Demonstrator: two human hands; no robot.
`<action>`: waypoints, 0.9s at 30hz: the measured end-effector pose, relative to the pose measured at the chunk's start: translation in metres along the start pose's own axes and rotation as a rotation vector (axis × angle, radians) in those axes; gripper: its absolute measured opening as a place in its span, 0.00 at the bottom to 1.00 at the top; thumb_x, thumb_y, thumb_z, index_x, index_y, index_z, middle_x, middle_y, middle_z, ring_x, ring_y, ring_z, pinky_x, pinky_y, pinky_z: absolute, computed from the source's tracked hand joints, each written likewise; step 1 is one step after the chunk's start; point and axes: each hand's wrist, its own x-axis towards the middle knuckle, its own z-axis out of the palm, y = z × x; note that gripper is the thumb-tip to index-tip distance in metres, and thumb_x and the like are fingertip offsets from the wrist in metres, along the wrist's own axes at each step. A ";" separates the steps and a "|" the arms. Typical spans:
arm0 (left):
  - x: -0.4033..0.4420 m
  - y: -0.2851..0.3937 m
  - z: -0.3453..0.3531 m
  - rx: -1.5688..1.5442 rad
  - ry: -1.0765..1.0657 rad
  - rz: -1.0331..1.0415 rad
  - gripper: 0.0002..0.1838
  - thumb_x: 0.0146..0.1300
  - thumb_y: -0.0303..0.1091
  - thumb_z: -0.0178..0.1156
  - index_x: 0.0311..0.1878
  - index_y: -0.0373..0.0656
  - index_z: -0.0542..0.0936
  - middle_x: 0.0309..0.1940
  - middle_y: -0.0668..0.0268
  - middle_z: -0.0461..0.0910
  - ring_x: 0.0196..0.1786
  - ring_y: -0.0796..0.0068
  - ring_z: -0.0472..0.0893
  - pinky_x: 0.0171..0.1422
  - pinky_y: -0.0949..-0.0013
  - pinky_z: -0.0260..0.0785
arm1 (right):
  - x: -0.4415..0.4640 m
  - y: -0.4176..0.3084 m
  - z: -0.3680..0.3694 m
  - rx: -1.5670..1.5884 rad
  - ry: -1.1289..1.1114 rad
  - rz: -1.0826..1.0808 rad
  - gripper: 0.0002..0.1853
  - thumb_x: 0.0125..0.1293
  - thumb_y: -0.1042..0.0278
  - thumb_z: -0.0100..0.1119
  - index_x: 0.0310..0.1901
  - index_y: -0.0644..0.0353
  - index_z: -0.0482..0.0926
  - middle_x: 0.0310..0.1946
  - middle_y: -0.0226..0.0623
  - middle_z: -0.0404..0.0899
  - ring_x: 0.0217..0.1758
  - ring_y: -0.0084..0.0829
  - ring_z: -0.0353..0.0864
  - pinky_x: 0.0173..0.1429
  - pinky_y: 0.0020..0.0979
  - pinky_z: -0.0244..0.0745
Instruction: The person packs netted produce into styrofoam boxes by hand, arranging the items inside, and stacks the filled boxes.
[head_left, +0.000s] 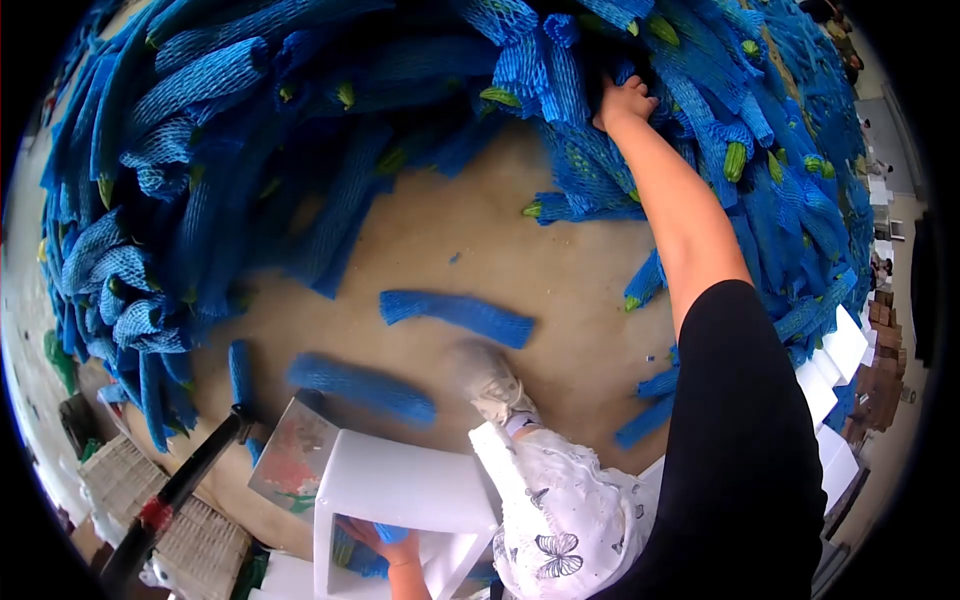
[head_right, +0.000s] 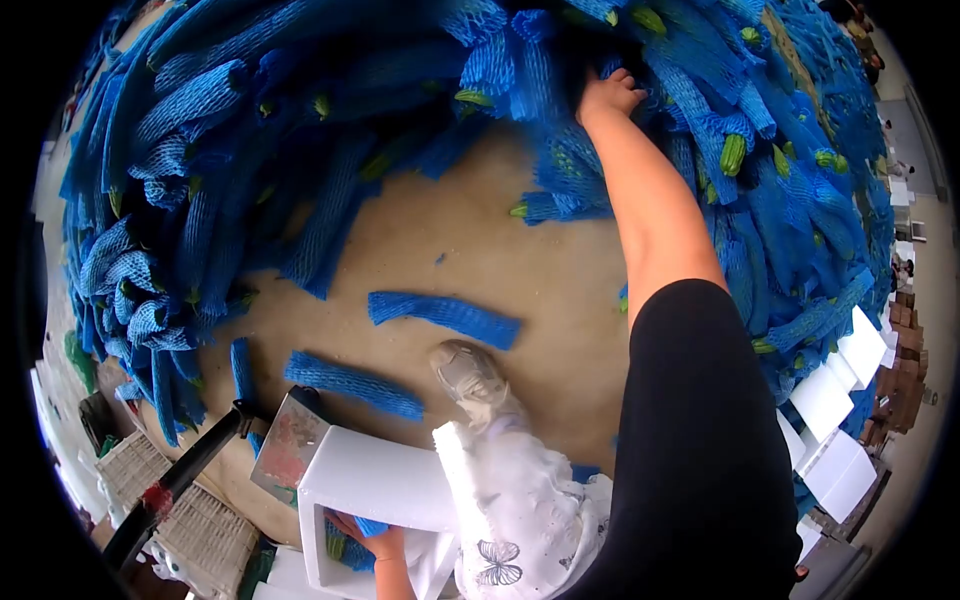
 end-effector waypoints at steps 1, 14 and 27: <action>-0.005 -0.004 0.007 -0.022 -0.006 -0.015 0.49 0.57 0.62 0.57 0.74 0.44 0.49 0.73 0.47 0.50 0.75 0.40 0.48 0.78 0.37 0.33 | 0.001 0.000 0.003 -0.004 -0.004 -0.009 0.38 0.54 0.60 0.64 0.68 0.29 0.62 0.61 0.51 0.63 0.65 0.51 0.64 0.66 0.47 0.63; 0.014 0.009 0.009 -0.250 0.293 -0.011 0.36 0.62 0.51 0.56 0.69 0.43 0.61 0.67 0.49 0.63 0.71 0.45 0.59 0.77 0.35 0.38 | -0.290 0.171 0.005 0.833 -0.023 -0.425 0.46 0.43 0.73 0.65 0.67 0.27 0.67 0.60 0.49 0.65 0.60 0.53 0.70 0.60 0.42 0.72; 0.028 0.014 0.003 -0.237 0.273 -0.040 0.36 0.56 0.39 0.59 0.69 0.46 0.61 0.70 0.54 0.60 0.76 0.53 0.52 0.77 0.37 0.33 | -0.393 0.078 0.137 0.887 -0.099 -0.307 0.42 0.47 0.59 0.75 0.65 0.53 0.65 0.70 0.49 0.54 0.69 0.52 0.60 0.69 0.45 0.61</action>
